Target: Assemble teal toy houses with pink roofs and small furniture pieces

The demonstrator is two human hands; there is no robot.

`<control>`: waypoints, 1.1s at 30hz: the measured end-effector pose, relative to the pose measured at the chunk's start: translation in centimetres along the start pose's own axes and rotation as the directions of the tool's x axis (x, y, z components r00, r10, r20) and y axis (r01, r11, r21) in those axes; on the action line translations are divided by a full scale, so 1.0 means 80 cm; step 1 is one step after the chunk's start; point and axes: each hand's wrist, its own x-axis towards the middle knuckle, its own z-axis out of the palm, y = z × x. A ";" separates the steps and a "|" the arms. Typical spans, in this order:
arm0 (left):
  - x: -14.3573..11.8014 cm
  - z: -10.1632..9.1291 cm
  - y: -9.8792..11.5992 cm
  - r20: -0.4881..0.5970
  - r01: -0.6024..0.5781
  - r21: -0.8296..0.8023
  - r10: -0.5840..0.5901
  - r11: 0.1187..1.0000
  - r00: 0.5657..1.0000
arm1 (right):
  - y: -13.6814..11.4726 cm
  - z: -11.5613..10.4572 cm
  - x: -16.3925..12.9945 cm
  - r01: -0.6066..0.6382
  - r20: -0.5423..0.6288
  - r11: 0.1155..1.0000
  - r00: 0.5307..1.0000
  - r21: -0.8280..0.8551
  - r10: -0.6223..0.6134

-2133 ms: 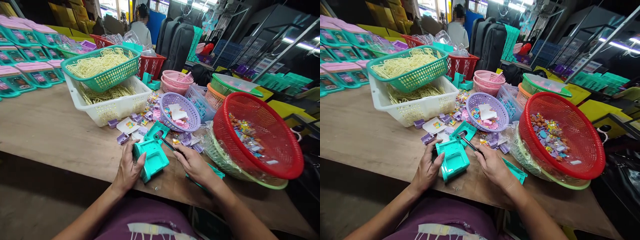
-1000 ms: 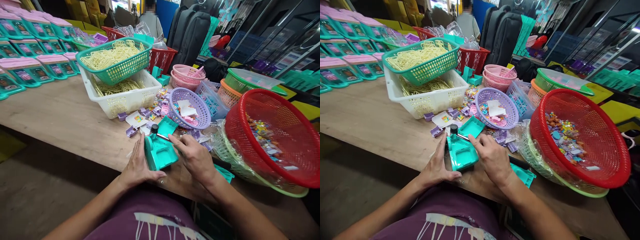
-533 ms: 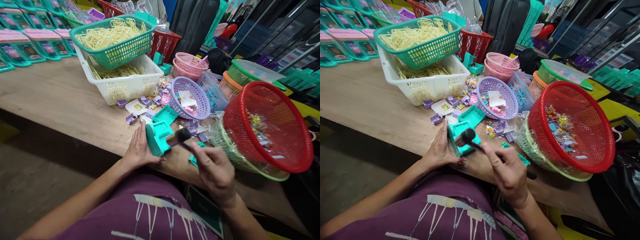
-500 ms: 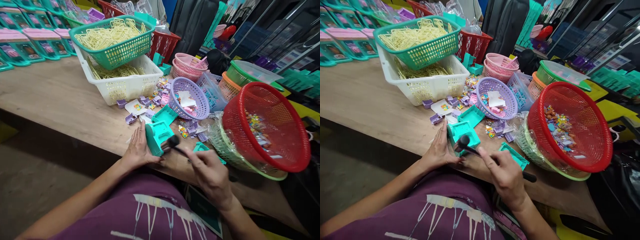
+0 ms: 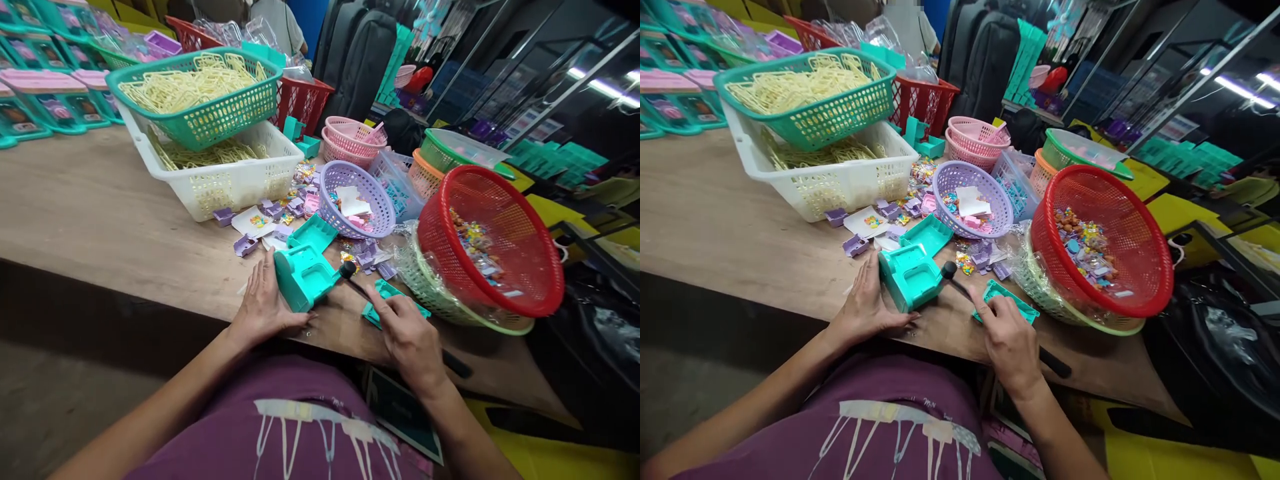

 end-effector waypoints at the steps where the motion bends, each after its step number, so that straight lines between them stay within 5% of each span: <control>1: 0.000 0.000 0.000 -0.003 -0.004 0.005 0.004 1.000 1.000 | 0.000 0.002 0.002 0.008 0.020 0.999 1.000 -0.037 -0.007; 6: -0.001 0.001 -0.001 0.009 -0.004 0.020 0.004 1.000 1.000 | -0.005 0.013 0.034 -0.006 -0.061 0.996 0.998 -0.088 0.001; 10: -0.003 0.001 0.001 0.008 0.001 0.020 -0.001 1.000 1.000 | -0.007 0.020 0.061 0.053 0.003 0.990 0.999 -0.133 -0.053; 21: -0.001 -0.005 0.014 0.028 0.051 -0.007 -0.051 0.999 0.998 | -0.038 0.022 0.080 0.162 -0.067 0.986 0.985 0.028 -0.160; 25: -0.003 -0.006 0.013 0.050 0.068 -0.037 -0.066 0.997 0.997 | -0.038 0.017 0.090 0.228 0.043 0.973 0.972 0.027 -0.229; 30: 0.007 -0.029 0.000 0.107 0.015 -0.185 0.005 0.983 0.994 | -0.040 -0.015 0.065 -0.061 0.093 0.940 0.995 0.335 0.031; 33: 0.019 -0.045 -0.006 0.119 -0.106 -0.236 0.137 0.966 0.984 | -0.035 -0.027 0.029 -0.316 0.254 0.847 0.941 0.428 0.223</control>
